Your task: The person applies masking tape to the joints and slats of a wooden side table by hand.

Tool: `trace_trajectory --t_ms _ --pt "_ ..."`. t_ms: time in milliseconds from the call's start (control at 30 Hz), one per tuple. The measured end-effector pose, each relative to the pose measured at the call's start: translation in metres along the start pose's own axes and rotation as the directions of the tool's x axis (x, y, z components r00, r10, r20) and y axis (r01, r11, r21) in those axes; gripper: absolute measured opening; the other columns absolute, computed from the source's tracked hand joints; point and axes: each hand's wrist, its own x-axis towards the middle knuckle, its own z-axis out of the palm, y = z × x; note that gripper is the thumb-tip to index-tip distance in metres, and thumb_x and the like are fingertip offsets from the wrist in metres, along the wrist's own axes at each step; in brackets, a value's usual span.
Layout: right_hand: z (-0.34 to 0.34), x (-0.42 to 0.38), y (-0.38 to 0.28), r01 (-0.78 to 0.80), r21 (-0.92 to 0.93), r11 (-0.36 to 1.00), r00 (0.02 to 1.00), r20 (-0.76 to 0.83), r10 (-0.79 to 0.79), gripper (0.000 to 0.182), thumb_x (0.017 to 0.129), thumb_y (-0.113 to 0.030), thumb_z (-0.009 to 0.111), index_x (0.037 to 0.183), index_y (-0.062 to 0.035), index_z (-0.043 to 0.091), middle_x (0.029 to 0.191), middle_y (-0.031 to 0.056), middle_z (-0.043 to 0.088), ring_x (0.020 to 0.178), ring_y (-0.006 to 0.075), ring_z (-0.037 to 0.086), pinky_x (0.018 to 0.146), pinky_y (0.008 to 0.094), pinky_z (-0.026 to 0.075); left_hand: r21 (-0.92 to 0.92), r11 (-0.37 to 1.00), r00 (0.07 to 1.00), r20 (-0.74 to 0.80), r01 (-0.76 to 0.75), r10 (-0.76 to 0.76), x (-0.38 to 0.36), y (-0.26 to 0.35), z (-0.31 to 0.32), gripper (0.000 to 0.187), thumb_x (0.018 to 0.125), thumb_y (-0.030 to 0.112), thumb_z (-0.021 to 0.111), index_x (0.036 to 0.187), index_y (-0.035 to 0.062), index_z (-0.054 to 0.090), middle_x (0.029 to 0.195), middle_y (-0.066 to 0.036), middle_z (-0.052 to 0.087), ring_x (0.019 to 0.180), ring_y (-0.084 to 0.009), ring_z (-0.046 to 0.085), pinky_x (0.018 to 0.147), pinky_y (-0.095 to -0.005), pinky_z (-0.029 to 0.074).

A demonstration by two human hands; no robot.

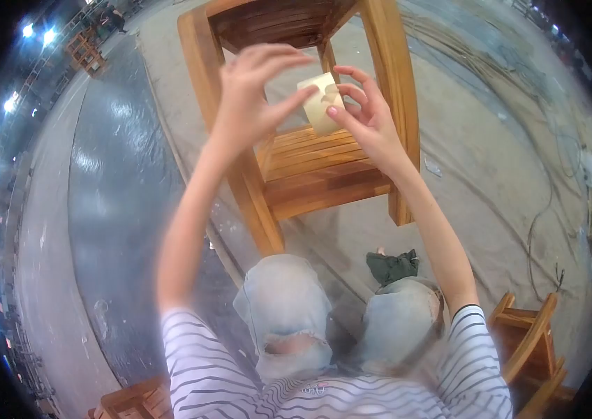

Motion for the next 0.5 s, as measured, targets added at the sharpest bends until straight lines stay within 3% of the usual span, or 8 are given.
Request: trace_trajectory --t_ms 33,133,333,500 --pt "0.0 -0.003 -0.001 -0.003 -0.003 1.0 1.0 0.01 0.003 0.055 0.09 -0.002 0.062 0.138 -0.009 0.036 0.116 0.0098 0.055 0.099 0.0147 0.061 0.082 0.0267 0.05 -0.082 0.995 0.997 0.05 0.062 -0.058 -0.004 0.015 0.005 0.03 0.074 0.022 0.08 0.101 0.0125 0.073 0.1 -0.007 0.068 0.098 -0.0233 0.062 0.091 -0.0365 0.043" --pt "-0.003 -0.012 -0.003 0.029 -0.085 0.996 0.999 0.042 -0.026 0.057 0.089 -0.001 0.062 0.139 -0.0092 0.035 0.117 0.01 0.055 0.101 0.0155 0.061 0.083 0.027 0.05 -0.064 0.995 0.992 0.108 0.071 -0.064 -0.011 0.034 0.009 0.023 0.075 0.019 0.078 0.096 0.0116 0.074 0.098 -0.006 0.069 0.091 -0.0222 0.064 0.087 -0.0339 0.042" --pt "0.007 -0.044 -0.039 -0.001 -0.093 0.996 1.0 -0.027 -0.002 0.055 0.087 0.003 0.061 0.136 -0.0061 0.039 0.12 0.0111 0.055 0.105 0.0174 0.06 0.086 0.0284 0.052 -0.206 0.957 0.978 0.085 0.205 -0.191 -0.012 0.066 0.003 0.01 0.076 0.008 0.075 0.086 0.0084 0.074 0.091 -0.004 0.068 0.09 -0.0195 0.062 0.082 -0.0329 0.042" --pt "0.011 -0.068 -0.056 0.039 -0.184 0.982 0.99 -0.125 -0.063 0.043 0.087 0.005 0.061 0.128 -0.0017 0.049 0.12 0.0109 0.059 0.104 0.0153 0.062 0.08 0.0282 0.054 -0.27 0.95 0.984 -0.035 0.159 -0.175 -0.022 0.102 0.003 0.017 0.071 -0.001 0.075 0.086 0.0071 0.072 0.087 -0.004 0.065 0.089 -0.0219 0.059 0.08 -0.0332 0.044"
